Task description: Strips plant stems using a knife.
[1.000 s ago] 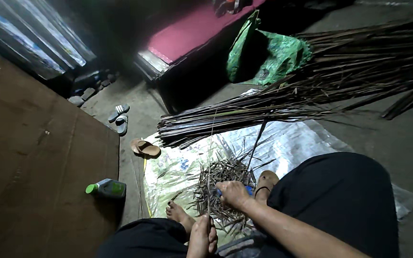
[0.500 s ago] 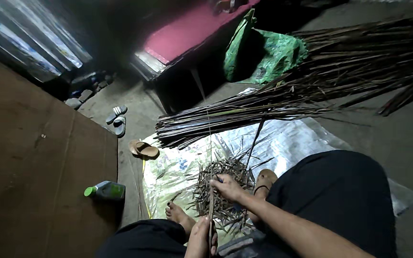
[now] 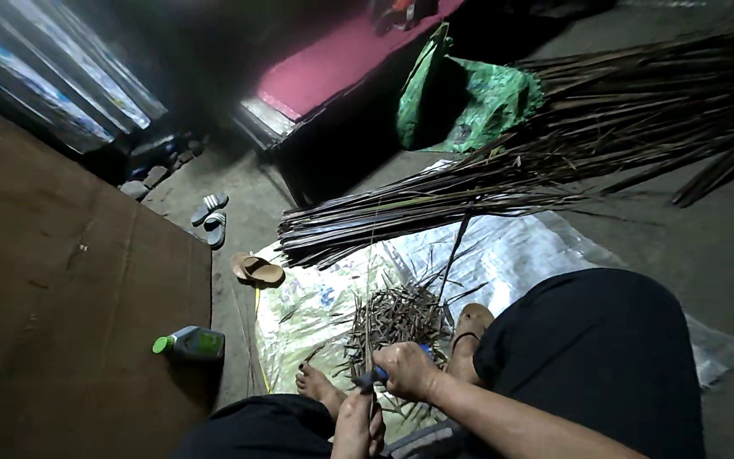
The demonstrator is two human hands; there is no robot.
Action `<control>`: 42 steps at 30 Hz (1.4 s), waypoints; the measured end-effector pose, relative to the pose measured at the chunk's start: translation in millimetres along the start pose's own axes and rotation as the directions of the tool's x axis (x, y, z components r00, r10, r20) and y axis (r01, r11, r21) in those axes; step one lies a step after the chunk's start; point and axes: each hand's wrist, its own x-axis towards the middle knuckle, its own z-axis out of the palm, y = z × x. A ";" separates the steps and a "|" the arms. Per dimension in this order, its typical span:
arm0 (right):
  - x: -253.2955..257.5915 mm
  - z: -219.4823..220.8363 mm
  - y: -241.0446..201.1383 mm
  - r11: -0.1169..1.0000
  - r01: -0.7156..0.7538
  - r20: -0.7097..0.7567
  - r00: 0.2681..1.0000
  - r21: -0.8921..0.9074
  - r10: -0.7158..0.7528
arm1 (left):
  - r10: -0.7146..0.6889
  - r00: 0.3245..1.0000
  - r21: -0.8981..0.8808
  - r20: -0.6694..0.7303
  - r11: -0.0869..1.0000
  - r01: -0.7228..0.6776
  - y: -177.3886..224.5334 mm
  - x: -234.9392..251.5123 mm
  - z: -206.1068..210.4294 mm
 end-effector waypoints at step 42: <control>-4.7 -8.8 -24.9 0.992 -0.118 0.218 0.970 0.040 0.106 | 0.015 0.996 0.073 -0.091 0.997 -0.009 8.1 5.6 0.5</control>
